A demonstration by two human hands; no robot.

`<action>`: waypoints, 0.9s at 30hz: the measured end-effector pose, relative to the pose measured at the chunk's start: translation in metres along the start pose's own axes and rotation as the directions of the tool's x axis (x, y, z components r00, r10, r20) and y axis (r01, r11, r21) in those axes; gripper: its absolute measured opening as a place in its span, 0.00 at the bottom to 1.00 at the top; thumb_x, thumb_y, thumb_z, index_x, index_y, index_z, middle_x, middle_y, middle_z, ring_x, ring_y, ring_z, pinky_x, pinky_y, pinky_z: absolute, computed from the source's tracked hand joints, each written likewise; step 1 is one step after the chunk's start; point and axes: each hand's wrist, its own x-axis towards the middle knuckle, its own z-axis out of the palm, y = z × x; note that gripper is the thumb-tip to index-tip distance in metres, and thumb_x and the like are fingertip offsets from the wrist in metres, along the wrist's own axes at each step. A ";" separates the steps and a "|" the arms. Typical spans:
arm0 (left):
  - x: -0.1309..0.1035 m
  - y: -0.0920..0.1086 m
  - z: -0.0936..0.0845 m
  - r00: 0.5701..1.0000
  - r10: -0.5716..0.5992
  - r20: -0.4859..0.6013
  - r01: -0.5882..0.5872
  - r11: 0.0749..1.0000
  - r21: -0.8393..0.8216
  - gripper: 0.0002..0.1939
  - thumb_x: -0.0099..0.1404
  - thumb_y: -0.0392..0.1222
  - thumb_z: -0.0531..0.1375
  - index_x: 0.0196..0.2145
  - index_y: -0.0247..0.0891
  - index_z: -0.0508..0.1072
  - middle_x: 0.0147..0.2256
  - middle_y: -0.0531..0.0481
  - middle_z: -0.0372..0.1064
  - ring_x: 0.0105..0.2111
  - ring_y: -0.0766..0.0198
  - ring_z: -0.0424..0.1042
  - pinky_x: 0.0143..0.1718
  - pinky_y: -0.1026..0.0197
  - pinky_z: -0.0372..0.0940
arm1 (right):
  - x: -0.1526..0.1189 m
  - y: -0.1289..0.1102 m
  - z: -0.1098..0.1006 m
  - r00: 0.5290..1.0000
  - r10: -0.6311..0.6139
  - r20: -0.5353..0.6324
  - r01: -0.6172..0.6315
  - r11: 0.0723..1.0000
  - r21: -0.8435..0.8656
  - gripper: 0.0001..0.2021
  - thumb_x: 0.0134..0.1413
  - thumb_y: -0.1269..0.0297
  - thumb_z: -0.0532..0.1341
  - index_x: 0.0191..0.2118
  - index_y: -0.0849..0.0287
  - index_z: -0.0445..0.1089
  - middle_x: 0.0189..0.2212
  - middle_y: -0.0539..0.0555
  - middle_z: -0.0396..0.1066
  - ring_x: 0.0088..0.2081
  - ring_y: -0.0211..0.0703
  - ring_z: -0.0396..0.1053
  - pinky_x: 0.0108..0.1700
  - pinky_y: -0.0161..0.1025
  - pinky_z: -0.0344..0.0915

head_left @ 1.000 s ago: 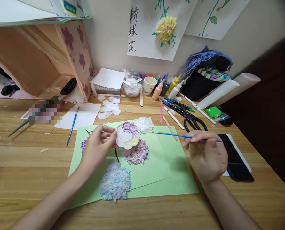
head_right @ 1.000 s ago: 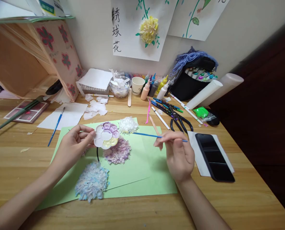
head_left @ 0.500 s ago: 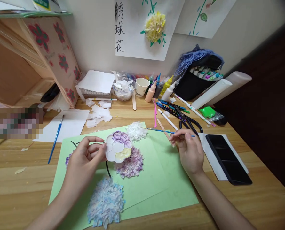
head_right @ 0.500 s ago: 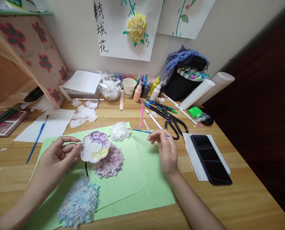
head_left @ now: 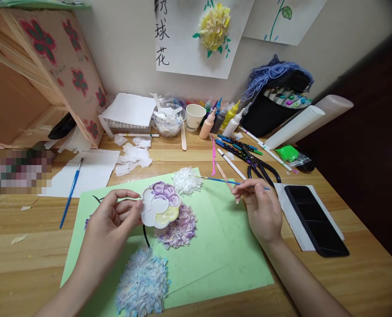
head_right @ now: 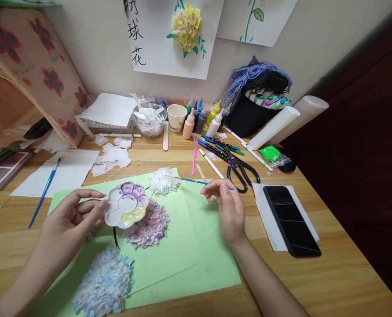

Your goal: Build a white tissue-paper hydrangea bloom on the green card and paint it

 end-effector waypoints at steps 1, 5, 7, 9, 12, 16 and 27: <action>0.000 0.000 0.000 1.000 0.000 0.001 0.000 1.000 -0.001 0.18 0.53 0.50 0.66 0.36 0.40 0.65 0.23 0.56 0.69 0.23 0.68 0.70 0.23 0.71 0.66 | 0.000 0.000 0.000 1.000 0.005 0.007 -0.005 1.000 -0.012 0.14 0.62 0.60 0.50 0.32 0.58 0.69 0.27 0.52 0.69 0.28 0.38 0.65 0.29 0.35 0.61; -0.001 0.001 0.000 1.000 0.004 0.004 -0.004 1.000 0.000 0.17 0.54 0.49 0.65 0.37 0.41 0.65 0.23 0.56 0.69 0.23 0.70 0.69 0.23 0.72 0.65 | 0.001 0.000 -0.001 0.999 -0.054 -0.002 0.054 0.999 0.003 0.14 0.62 0.62 0.49 0.32 0.59 0.69 0.27 0.52 0.70 0.28 0.37 0.66 0.29 0.35 0.62; -0.001 0.001 0.000 1.000 0.011 0.005 -0.011 1.000 0.013 0.17 0.55 0.49 0.64 0.37 0.40 0.65 0.23 0.57 0.68 0.23 0.70 0.69 0.22 0.72 0.64 | 0.002 -0.001 -0.002 0.997 -0.073 -0.001 0.073 0.997 0.014 0.14 0.62 0.63 0.50 0.32 0.59 0.70 0.27 0.52 0.70 0.27 0.36 0.66 0.29 0.34 0.63; -0.002 0.002 0.001 1.000 0.019 0.011 -0.019 1.000 0.024 0.17 0.55 0.50 0.64 0.37 0.40 0.64 0.23 0.56 0.68 0.23 0.69 0.69 0.22 0.72 0.63 | 0.002 -0.004 -0.002 0.995 -0.102 -0.011 0.103 0.994 0.033 0.14 0.62 0.64 0.49 0.32 0.59 0.70 0.27 0.52 0.72 0.28 0.36 0.68 0.29 0.34 0.64; -0.003 0.003 0.002 0.999 0.025 0.028 -0.025 0.999 0.023 0.17 0.56 0.50 0.63 0.38 0.40 0.64 0.23 0.56 0.69 0.24 0.69 0.70 0.24 0.70 0.64 | -0.002 -0.009 0.001 0.984 -0.174 -0.024 0.175 0.981 0.088 0.13 0.63 0.64 0.48 0.36 0.57 0.69 0.30 0.53 0.75 0.33 0.41 0.73 0.30 0.36 0.68; -0.007 0.007 0.005 0.997 0.004 0.077 -0.004 1.000 0.004 0.17 0.58 0.50 0.62 0.39 0.40 0.63 0.22 0.57 0.68 0.23 0.70 0.68 0.26 0.69 0.65 | -0.015 -0.013 0.012 0.981 -0.181 0.073 0.177 0.982 0.058 0.12 0.64 0.67 0.48 0.39 0.56 0.68 0.39 0.53 0.75 0.44 0.43 0.73 0.40 0.39 0.72; -0.015 0.016 0.024 0.942 0.003 0.334 -0.034 0.996 0.088 0.15 0.63 0.48 0.56 0.44 0.40 0.61 0.24 0.57 0.68 0.26 0.66 0.68 0.30 0.62 0.67 | -0.030 -0.030 0.036 0.978 0.089 0.187 -0.095 0.995 0.023 0.05 0.54 0.66 0.61 0.38 0.54 0.66 0.42 0.52 0.75 0.42 0.41 0.75 0.47 0.40 0.72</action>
